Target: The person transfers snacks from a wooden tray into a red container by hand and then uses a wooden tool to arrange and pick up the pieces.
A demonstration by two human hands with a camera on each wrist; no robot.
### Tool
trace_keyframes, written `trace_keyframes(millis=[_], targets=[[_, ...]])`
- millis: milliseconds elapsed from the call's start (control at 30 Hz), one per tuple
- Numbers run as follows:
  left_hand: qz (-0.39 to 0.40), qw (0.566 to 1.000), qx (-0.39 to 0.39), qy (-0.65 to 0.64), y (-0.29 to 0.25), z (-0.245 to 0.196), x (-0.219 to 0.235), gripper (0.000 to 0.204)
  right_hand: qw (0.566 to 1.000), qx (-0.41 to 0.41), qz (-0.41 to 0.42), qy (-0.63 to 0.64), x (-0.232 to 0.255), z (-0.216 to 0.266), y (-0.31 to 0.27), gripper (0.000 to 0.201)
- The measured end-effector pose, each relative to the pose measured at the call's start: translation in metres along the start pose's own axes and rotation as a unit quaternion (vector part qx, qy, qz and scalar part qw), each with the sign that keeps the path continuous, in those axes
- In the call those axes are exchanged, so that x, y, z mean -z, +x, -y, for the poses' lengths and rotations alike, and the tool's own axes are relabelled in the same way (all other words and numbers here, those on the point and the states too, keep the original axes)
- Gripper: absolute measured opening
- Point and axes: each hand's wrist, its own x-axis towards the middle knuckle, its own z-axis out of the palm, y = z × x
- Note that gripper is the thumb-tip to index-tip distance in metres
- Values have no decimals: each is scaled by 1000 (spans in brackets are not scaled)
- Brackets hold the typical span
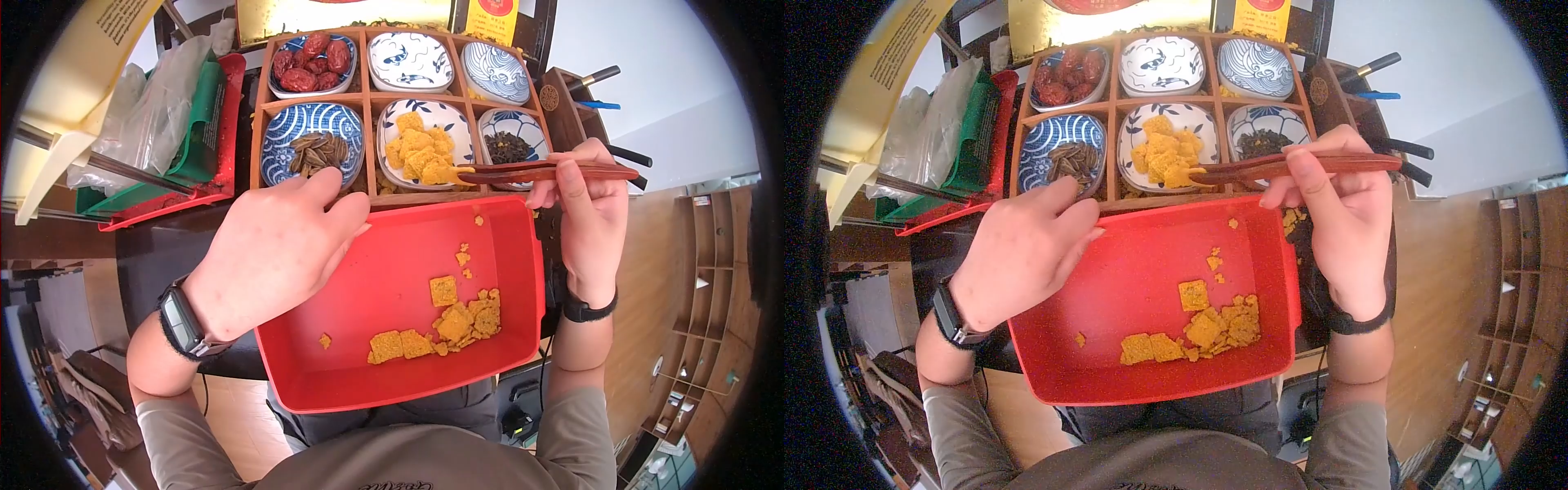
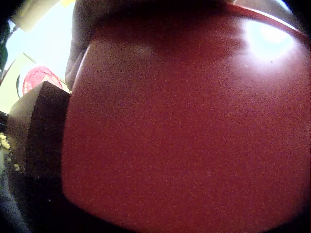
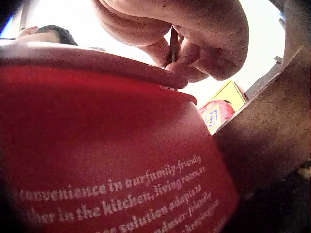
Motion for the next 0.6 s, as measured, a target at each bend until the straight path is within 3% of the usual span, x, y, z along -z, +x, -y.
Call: trace_keyframes(millis=[467, 600], targets=[[6, 1000, 1, -6, 1, 0, 2, 19, 998, 33, -13, -57, -7, 0, 0, 11], [11, 1000, 3, -4, 0, 0, 1, 18, 998, 55, -16, -23, -7, 2, -2, 9]])
